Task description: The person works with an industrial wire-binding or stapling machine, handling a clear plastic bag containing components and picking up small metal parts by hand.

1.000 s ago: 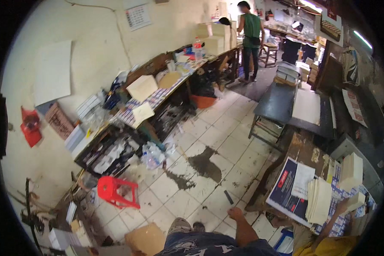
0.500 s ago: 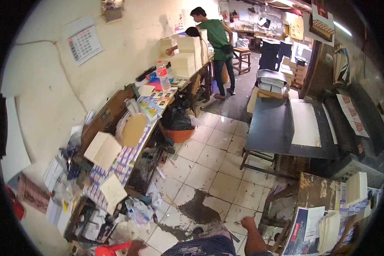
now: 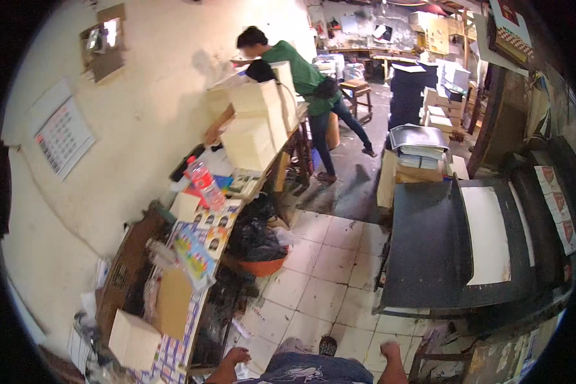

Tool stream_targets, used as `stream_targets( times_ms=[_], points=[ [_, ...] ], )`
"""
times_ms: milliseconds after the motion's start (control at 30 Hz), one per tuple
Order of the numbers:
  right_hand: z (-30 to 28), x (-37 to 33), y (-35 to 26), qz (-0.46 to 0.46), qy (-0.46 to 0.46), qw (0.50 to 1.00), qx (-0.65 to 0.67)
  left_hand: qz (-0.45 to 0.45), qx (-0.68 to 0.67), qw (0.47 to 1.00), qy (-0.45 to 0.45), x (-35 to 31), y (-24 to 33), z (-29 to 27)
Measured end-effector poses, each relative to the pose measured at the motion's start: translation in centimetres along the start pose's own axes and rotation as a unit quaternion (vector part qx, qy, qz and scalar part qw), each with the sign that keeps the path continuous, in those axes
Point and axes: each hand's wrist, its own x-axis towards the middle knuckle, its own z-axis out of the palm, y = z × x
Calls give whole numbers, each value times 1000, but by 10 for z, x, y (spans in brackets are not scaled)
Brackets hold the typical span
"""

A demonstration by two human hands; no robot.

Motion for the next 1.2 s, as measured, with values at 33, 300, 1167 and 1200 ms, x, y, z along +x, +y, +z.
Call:
stream_targets(
  times_ms=[33,300,1167,1200],
  points=[
    [-69,32,-33,-1,17,998,55,278,295,899,-168,12,-1,-5],
    [-416,260,-122,-5,251,892,377,103,543,833,24,161,170,55],
    [-927,842,-68,-60,174,789,586,316,223,907,-168,516,1106,721],
    [-964,870,-68,-89,188,782,588,322,205,906,-185,525,1136,741]
  ],
)
